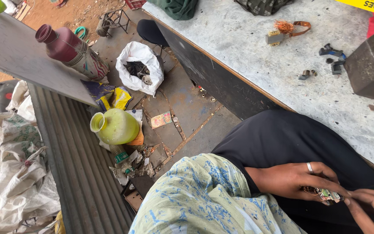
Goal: The person sits on the floor and uses pliers to strip the yellow insulation from a copper wire coil. They repeatedly cut and pull the insulation to expose the copper wire underneath, handling the coil and tool with both hands.
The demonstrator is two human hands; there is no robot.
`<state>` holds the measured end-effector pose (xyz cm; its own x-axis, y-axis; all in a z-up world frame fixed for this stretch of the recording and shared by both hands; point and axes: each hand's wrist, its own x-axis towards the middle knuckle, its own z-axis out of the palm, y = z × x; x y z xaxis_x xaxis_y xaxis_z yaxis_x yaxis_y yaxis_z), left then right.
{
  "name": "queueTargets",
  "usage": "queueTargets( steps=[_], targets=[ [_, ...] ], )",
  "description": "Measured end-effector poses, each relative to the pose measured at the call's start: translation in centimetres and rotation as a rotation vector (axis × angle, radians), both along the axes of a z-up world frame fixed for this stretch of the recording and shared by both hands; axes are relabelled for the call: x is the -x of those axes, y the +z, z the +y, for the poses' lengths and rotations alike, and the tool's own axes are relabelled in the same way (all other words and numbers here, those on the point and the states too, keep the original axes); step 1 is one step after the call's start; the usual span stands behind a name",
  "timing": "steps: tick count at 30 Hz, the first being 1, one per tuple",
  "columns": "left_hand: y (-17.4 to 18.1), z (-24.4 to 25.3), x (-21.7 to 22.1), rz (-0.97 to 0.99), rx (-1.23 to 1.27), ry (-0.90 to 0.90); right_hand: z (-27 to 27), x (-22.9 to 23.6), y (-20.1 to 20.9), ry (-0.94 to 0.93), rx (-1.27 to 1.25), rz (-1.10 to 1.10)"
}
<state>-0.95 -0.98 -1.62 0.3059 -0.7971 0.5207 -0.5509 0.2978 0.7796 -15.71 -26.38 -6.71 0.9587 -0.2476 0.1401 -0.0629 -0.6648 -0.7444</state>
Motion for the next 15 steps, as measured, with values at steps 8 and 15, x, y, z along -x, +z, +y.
queueTargets(
  steps=[8,15],
  targets=[
    [1.9,1.9,-0.2,-0.153,-0.023,0.086,-2.2,-1.2,-4.8,0.042,-0.046,-0.095],
    [3.9,3.6,-2.0,0.135,0.02,0.235,-0.8,-8.5,-0.5,0.16,-0.088,-0.229]
  ],
)
